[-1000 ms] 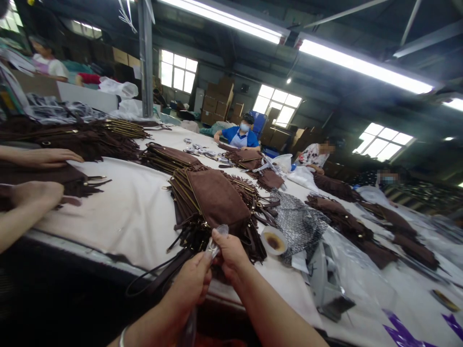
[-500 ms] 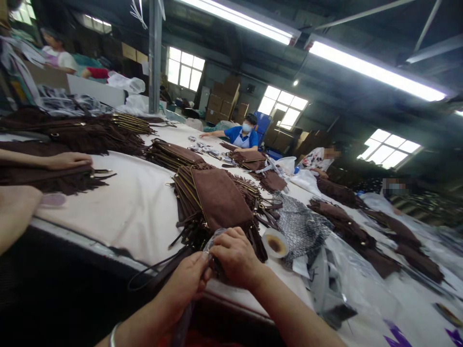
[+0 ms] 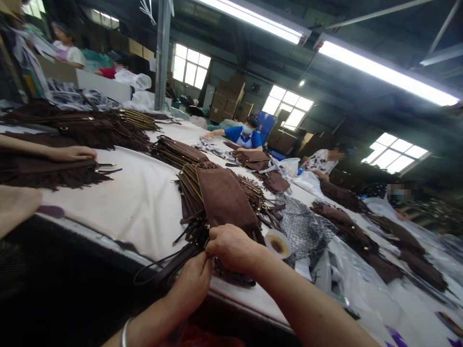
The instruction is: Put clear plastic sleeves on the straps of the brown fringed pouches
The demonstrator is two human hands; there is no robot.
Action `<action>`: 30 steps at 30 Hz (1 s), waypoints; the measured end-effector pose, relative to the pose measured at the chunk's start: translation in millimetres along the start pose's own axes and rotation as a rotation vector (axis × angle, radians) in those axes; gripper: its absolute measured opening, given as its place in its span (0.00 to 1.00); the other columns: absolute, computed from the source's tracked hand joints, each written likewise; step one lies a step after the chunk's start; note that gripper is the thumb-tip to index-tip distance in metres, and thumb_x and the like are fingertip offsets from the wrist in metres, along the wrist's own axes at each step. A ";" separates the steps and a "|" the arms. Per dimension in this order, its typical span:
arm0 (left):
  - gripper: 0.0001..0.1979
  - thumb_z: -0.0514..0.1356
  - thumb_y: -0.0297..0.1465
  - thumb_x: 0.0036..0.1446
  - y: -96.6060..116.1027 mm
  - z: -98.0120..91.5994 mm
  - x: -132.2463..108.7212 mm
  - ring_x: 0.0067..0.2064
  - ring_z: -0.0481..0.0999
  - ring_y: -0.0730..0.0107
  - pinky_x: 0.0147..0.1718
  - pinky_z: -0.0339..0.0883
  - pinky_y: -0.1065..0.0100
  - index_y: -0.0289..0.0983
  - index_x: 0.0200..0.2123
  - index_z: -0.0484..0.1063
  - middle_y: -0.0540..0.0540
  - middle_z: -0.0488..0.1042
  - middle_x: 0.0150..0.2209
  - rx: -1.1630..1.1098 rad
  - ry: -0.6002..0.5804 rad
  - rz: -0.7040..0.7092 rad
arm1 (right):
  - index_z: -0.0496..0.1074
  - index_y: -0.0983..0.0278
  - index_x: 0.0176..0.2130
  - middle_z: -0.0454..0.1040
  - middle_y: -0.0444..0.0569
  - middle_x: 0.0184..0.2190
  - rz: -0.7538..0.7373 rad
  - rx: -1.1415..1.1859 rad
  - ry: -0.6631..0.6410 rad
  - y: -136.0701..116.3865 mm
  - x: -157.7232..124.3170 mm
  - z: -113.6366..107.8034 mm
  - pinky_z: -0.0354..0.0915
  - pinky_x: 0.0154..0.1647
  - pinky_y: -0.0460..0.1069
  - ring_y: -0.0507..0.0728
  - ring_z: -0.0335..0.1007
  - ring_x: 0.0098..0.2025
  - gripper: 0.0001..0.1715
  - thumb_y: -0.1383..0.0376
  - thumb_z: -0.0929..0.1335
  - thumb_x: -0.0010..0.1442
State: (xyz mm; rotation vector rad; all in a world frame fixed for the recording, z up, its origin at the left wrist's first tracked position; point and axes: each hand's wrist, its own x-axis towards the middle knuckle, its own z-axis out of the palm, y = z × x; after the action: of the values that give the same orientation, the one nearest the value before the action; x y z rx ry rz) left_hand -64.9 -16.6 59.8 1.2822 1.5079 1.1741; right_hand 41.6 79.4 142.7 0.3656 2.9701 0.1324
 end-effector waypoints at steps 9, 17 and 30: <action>0.18 0.60 0.45 0.54 -7.9 -11.8 1.1 0.16 0.45 0.84 0.15 0.38 0.79 0.40 0.28 0.55 0.59 0.55 0.20 -0.857 -0.306 -0.457 | 0.70 0.64 0.30 0.69 0.46 0.29 -0.090 0.059 0.316 2.4 -7.5 33.4 0.57 0.35 0.49 0.54 0.60 0.32 0.06 0.69 0.66 0.60; 0.12 0.58 0.37 0.53 -8.7 -19.3 10.6 0.15 0.44 0.85 0.13 0.38 0.80 0.36 0.26 0.60 0.61 0.47 0.19 -1.323 -0.461 -0.700 | 0.70 0.64 0.35 0.68 0.47 0.30 -0.020 -0.012 0.502 -3.3 -17.2 48.0 0.56 0.34 0.51 0.55 0.59 0.32 0.08 0.65 0.63 0.64; 0.23 0.55 0.55 0.51 -23.8 5.0 5.9 0.16 0.44 0.82 0.14 0.38 0.77 0.39 0.29 0.62 0.61 0.49 0.16 -0.510 -0.129 -0.357 | 0.67 0.63 0.54 0.74 0.55 0.45 0.390 0.235 0.821 -33.0 -100.4 70.0 0.66 0.47 0.56 0.60 0.69 0.46 0.22 0.74 0.63 0.61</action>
State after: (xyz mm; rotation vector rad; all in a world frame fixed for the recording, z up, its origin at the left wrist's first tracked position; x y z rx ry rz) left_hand -66.5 -11.2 35.4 0.6989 1.1770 1.1164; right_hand 141.1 27.5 83.7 1.1725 3.6693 -0.0437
